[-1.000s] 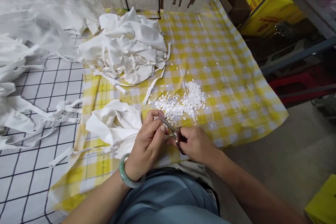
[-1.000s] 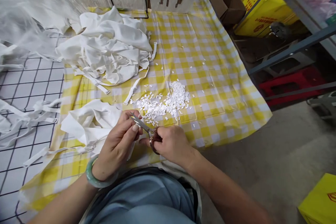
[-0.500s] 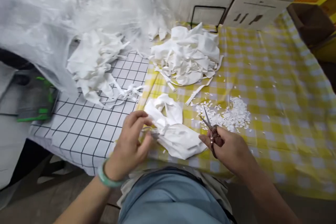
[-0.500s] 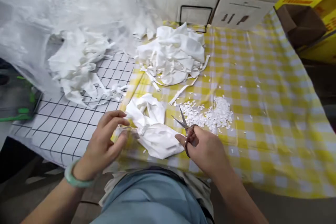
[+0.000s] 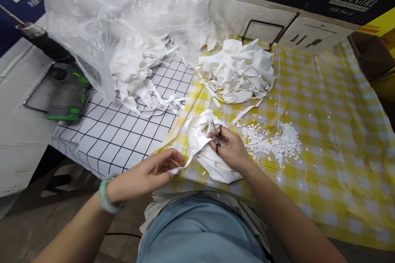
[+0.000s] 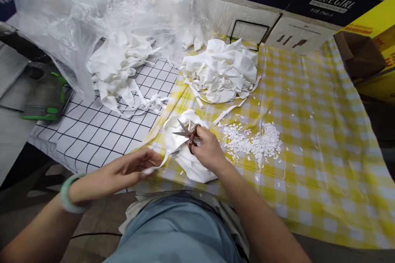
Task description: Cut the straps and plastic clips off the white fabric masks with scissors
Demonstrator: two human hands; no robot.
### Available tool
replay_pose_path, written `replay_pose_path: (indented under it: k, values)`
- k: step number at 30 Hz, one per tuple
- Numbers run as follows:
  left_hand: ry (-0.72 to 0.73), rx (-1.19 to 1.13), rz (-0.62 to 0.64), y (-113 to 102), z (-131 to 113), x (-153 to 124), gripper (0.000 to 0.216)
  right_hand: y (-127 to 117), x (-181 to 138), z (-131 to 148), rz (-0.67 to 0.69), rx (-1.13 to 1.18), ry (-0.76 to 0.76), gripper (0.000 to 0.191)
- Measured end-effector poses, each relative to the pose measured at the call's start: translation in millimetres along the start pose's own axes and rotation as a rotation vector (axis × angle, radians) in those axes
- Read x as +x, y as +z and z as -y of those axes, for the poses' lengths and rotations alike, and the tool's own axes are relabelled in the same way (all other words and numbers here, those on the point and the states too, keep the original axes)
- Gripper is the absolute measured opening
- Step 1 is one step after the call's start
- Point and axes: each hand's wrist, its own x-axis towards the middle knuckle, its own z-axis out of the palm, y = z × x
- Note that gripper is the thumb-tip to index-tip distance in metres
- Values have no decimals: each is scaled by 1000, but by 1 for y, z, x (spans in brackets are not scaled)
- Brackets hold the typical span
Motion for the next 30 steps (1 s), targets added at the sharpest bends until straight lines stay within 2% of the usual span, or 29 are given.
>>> replay_pose_path:
  k: [3, 6, 9, 11, 13, 16, 18, 20, 22, 25, 27, 30]
  values:
    - [-128, -294, -4, 12, 9, 15, 27, -2, 2, 8, -3, 18, -24, 14]
    - [-148, -339, 62, 25, 10, 28, 33, -6, 3, 17, -2, -8, -46, 14]
    - [-43, -246, -12, 29, 2, 27, 30, -5, 3, 24, 9, 52, -54, 10]
    - [30, -235, -79, 28, -9, 21, 29, 2, 3, 30, 63, 192, -57, 11]
    - [58, -228, -115, 26, -24, 14, 30, 14, 4, 36, 145, 391, -27, 18]
    - [165, -77, -239, 24, -42, 10, 28, 35, 5, 47, 206, 630, 118, 37]
    - [293, 42, -356, 25, -46, 15, 25, 46, 3, 51, 202, 701, 213, 48]
    - [398, 24, -427, 28, -42, 26, 23, 47, -1, 51, 186, 725, 246, 52]
    - [437, -144, -439, 35, -35, 40, 23, 36, -7, 49, 169, 676, 240, 50]
    - [385, -416, -397, 47, -28, 57, 23, 2, -20, 44, 100, 377, 169, 42]
    - [353, -429, -366, 57, -29, 65, 23, -21, -30, 41, 44, 113, 102, 42]
    - [337, -273, -287, 68, -34, 72, 24, -46, -42, 39, 39, -181, 10, 48]
